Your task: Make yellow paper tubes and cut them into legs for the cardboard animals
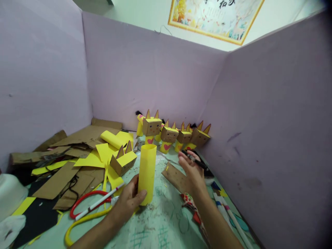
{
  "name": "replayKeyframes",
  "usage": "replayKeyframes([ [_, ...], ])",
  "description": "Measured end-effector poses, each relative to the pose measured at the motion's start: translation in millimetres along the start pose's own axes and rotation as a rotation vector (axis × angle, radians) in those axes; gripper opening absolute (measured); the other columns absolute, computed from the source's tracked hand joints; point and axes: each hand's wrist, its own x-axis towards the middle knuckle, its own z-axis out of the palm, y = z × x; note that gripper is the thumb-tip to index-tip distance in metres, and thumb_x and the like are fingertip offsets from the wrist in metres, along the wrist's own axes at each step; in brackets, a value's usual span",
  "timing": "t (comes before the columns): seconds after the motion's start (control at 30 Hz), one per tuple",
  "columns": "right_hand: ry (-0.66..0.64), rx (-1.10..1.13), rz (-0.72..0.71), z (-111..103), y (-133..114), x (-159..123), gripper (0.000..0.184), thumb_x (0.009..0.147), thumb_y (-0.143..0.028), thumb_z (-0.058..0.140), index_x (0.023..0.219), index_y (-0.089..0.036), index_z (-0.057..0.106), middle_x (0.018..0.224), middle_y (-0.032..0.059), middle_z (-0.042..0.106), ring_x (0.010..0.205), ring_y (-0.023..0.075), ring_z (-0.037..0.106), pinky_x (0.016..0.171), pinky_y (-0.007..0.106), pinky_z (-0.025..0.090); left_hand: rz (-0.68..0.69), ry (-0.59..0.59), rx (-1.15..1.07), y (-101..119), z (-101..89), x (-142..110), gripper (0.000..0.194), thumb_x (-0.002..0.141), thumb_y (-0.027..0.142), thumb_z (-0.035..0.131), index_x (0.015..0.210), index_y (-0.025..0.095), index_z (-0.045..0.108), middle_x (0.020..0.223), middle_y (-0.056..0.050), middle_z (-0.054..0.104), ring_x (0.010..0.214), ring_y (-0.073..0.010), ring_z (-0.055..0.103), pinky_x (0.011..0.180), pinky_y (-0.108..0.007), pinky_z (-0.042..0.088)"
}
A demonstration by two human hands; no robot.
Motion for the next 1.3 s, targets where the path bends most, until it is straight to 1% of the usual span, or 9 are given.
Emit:
replayKeyframes([
  [0.17, -0.382, 0.173, 0.217, 15.6, 3.3, -75.3, 0.061, 0.062, -0.03, 0.078, 0.112, -0.026, 0.044, 0.121, 0.0098, 0.061, 0.111, 0.0269, 0.058, 0.087, 0.042, 0.048, -0.121, -0.053, -0.232, 3.1, 12.0, -7.0, 0.054, 0.072, 0.039, 0.069, 0.118, 0.016, 0.052, 0.108, -0.011, 0.063, 0.093, -0.025, 0.058, 0.08, -0.034, 0.045],
  [0.27, -0.448, 0.21, 0.254, 21.7, 13.2, -89.5, 0.057, 0.063, -0.025, 0.076, 0.11, -0.026, 0.043, 0.113, 0.0067, 0.063, 0.099, 0.0242, 0.063, 0.084, 0.04, 0.049, -0.204, -0.014, -0.312, 8.3, 16.9, -10.1, 0.059, 0.068, 0.037, 0.074, 0.119, 0.016, 0.053, 0.114, -0.013, 0.062, 0.102, -0.0282, 0.057, 0.085, -0.035, 0.044],
  [0.4, -0.417, 0.19, 0.232, 20.4, 19.6, -89.2, 0.056, 0.063, -0.023, 0.075, 0.108, -0.025, 0.042, 0.108, 0.0058, 0.063, 0.097, 0.0214, 0.062, 0.087, 0.037, 0.047, -0.222, -0.022, -0.328, 9.0, 17.6, -12.3, 0.057, 0.069, 0.035, 0.073, 0.119, 0.016, 0.054, 0.117, -0.012, 0.061, 0.107, -0.0278, 0.056, 0.085, -0.033, 0.044],
  [0.57, -0.39, 0.112, 0.265, 19.9, 14.2, -93.7, 0.063, 0.059, -0.027, 0.076, 0.111, -0.024, 0.04, 0.107, 0.0069, 0.061, 0.084, 0.02, 0.062, 0.072, 0.034, 0.05, -0.189, -0.057, -0.247, 9.2, 16.4, -14.4, 0.05, 0.076, 0.034, 0.066, 0.12, 0.015, 0.052, 0.116, -0.013, 0.061, 0.103, -0.0274, 0.057, 0.078, -0.032, 0.046],
  [0.73, -0.399, 0.01, 0.209, 21.5, 11.0, -96.9, 0.055, 0.06, -0.027, 0.075, 0.107, -0.022, 0.047, 0.1, 0.0056, 0.065, 0.078, 0.0178, 0.062, 0.069, 0.031, 0.049, -0.156, -0.04, -0.201, 11.5, 17.6, -14.0, 0.05, 0.074, 0.03, 0.068, 0.118, 0.017, 0.049, 0.111, -0.011, 0.062, 0.098, -0.0263, 0.059, 0.081, -0.036, 0.047],
  [0.87, -0.138, -0.07, 0.034, 13.3, 3.2, -92.2, 0.032, 0.074, -0.042, 0.066, 0.096, -0.019, 0.058, 0.088, 0.0059, 0.072, 0.074, 0.0174, 0.064, 0.069, 0.031, 0.048, -0.287, 0.071, -0.24, 10.9, 22.0, -14.7, 0.054, 0.063, 0.028, 0.074, 0.11, 0.014, 0.051, 0.094, -0.008, 0.065, 0.08, -0.0204, 0.06, 0.069, -0.03, 0.047],
  [1.0, 0.115, -0.017, 0.008, 3.6, -6.1, -90.3, 0.043, 0.077, -0.056, 0.058, 0.086, -0.015, 0.066, 0.049, -0.0005, 0.065, 0.048, 0.0125, 0.057, 0.055, 0.025, 0.044, -0.352, 0.112, -0.272, 8.3, 26.1, -16.3, 0.049, 0.059, 0.024, 0.073, 0.102, 0.012, 0.053, 0.079, -0.006, 0.066, 0.072, -0.0189, 0.06, 0.065, -0.03, 0.047],
  [1.13, 0.025, 0.055, 0.005, 6.1, -4.1, -99.6, 0.043, 0.077, -0.057, 0.058, 0.078, -0.015, 0.068, 0.044, -0.0012, 0.06, 0.04, 0.0113, 0.052, 0.044, 0.023, 0.04, -0.359, 0.128, -0.296, 3.6, 25.3, -15.4, 0.048, 0.058, 0.021, 0.073, 0.101, 0.012, 0.054, 0.083, -0.006, 0.067, 0.072, -0.0174, 0.059, 0.065, -0.028, 0.047],
  [1.3, -0.09, -0.074, -0.038, 13.3, 3.9, -112.8, 0.026, 0.072, -0.04, 0.069, 0.084, -0.018, 0.064, 0.059, -0.0004, 0.064, 0.05, 0.0134, 0.058, 0.05, 0.025, 0.046, -0.337, 0.099, -0.32, -1.2, 23.3, -14.3, 0.05, 0.061, 0.027, 0.075, 0.105, 0.012, 0.054, 0.09, -0.009, 0.067, 0.079, -0.0216, 0.061, 0.071, -0.032, 0.047],
])
